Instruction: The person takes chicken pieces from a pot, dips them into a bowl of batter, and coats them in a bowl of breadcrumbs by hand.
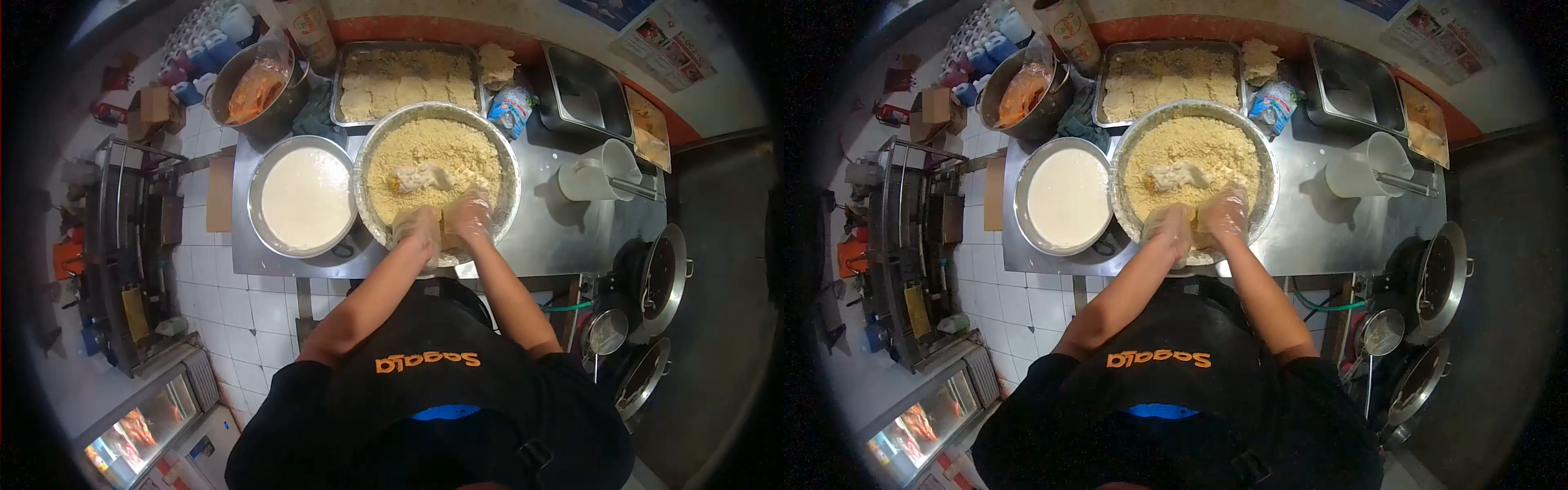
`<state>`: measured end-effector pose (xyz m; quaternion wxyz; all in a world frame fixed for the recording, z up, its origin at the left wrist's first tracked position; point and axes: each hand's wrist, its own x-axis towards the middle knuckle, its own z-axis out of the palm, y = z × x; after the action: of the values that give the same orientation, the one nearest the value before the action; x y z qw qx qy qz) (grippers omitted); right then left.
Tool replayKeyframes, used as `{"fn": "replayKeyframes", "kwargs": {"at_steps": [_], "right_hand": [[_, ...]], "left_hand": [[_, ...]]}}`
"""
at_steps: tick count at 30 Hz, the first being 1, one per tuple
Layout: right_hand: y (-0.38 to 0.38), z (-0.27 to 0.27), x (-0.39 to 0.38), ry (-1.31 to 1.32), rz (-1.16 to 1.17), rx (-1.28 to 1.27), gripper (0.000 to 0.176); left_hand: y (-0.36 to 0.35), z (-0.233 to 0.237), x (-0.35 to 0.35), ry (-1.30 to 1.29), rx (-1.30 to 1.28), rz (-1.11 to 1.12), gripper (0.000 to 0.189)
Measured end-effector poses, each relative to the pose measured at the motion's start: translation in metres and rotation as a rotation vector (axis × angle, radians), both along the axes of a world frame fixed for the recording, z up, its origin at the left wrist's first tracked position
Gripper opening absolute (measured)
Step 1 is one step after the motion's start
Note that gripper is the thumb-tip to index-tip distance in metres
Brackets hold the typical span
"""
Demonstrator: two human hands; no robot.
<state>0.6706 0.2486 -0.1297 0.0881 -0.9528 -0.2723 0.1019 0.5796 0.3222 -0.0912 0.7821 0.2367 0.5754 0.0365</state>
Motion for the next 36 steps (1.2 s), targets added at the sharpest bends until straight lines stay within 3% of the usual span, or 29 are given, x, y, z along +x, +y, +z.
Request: {"fn": "replayKeyframes", "kwargs": {"at_steps": [1, 3, 5, 9, 11, 12, 14, 15, 16, 17, 18, 19, 20, 22, 23, 24, 25, 26, 27, 28, 29, 31, 32, 33, 34, 35, 36], "right_hand": [[0.004, 0.004, -0.005, -0.016, 0.004, 0.031, 0.042], [0.007, 0.022, -0.009, -0.033, 0.008, 0.066, 0.042], [0.009, 0.046, -0.013, 0.323, -0.066, -0.007, 0.039], [0.007, 0.054, -0.003, 0.487, -0.047, 0.043, 0.039], [0.001, 0.073, 0.011, 1.016, -0.319, 0.331, 0.025], [0.001, 0.070, 0.014, 1.020, -0.318, 0.331, 0.025], [0.002, 0.061, 0.017, 1.560, -0.751, 1.034, 0.019], [-0.007, 0.080, 0.009, 1.477, -0.810, 1.204, 0.022], [-0.012, 0.078, 0.004, 1.483, -0.819, 1.199, 0.022], [-0.014, 0.075, 0.003, 1.268, -0.631, 0.902, 0.022], [-0.015, 0.071, 0.002, 1.037, -0.440, 0.616, 0.023], [-0.007, 0.051, -0.014, 0.812, -0.402, 0.599, 0.015], [0.002, 0.034, -0.020, 0.810, -0.399, 0.603, 0.015], [0.010, 0.013, -0.030, 0.518, 0.062, 0.118, 0.016], [0.013, 0.017, -0.033, 0.517, 0.059, 0.117, 0.016], [0.017, 0.029, -0.033, 0.744, -0.189, 0.244, 0.016], [0.020, 0.042, -0.030, 0.962, -0.438, 0.376, 0.018], [0.017, 0.052, -0.027, 0.959, -0.435, 0.378, 0.018], [0.010, 0.062, -0.022, 1.228, -0.585, 0.802, 0.019], [0.003, 0.073, -0.020, 1.476, -0.729, 1.243, 0.021], [-0.001, 0.092, -0.020, 1.476, -0.733, 1.241, 0.021], [-0.008, 0.124, -0.024, 1.214, -0.747, 1.317, 0.021], [-0.008, 0.109, -0.024, 1.214, -0.750, 1.315, 0.021], [-0.005, 0.083, -0.022, 0.881, -0.593, 1.028, 0.025], [0.001, 0.084, -0.023, 0.552, -0.436, 0.735, 0.028], [0.004, 0.085, -0.025, 0.546, -0.240, 0.660, 0.026], [0.013, 0.079, -0.028, 0.544, -0.243, 0.663, 0.026]], "left_hand": [[-0.002, -0.030, 0.002, -0.129, -0.052, 0.010, 0.041], [-0.004, -0.030, 0.004, -0.118, -0.053, -0.012, 0.038], [-0.005, -0.027, 0.001, -0.098, -0.064, -0.054, 0.032], [0.004, -0.042, -0.008, -0.087, -0.023, -0.062, 0.026], [0.011, -0.076, -0.027, -0.072, 0.063, 0.014, 0.025], [0.014, -0.088, -0.035, -0.063, 0.107, 0.050, 0.025], [0.014, -0.046, -0.039, -0.141, 0.105, 0.139, 0.024], [0.012, 0.005, -0.039, -0.226, 0.052, 0.191, 0.023], [0.011, 0.059, -0.038, -0.309, -0.004, 0.241, 0.023], [0.009, 0.043, -0.034, -0.138, 0.100, 0.180, 0.032], [0.011, 0.015, -0.033, -0.142, 0.104, 0.181, 0.032], [0.014, -0.018, -0.033, -0.064, 0.094, 0.145, 0.028], [0.017, -0.034, -0.031, 0.012, 0.085, 0.109, 0.024], [0.011, -0.003, -0.018, -0.076, -0.039, 0.103, 0.026], [0.009, 0.008, -0.014, -0.168, -0.161, 0.099, 0.027], [0.013, -0.028, -0.019, -0.172, -0.163, 0.097, 0.027], [0.022, -0.095, -0.028, -0.116, -0.143, 0.172, 0.029], [0.030, -0.130, -0.034, -0.055, -0.123, 0.248, 0.030], [0.033, -0.102, -0.038, -0.059, -0.119, 0.247, 0.030], [0.029, -0.044, -0.048, -0.249, 0.085, 0.152, 0.032], [0.027, 0.000, -0.054, -0.434, 0.285, 0.054, 0.034], [0.039, 0.027, -0.062, -0.375, 0.339, 0.008, 0.036], [0.043, 0.032, -0.064, -0.321, 0.399, -0.040, 0.038], [0.044, 0.031, -0.059, -0.086, 0.503, -0.134, 0.045], [0.049, 0.027, -0.059, -0.088, 0.505, -0.137, 0.045], [0.057, 0.024, -0.059, 0.049, 1.117, -0.633, 0.048], [0.062, 0.022, -0.059, 0.208, 1.711, -1.147, 0.050]]}}
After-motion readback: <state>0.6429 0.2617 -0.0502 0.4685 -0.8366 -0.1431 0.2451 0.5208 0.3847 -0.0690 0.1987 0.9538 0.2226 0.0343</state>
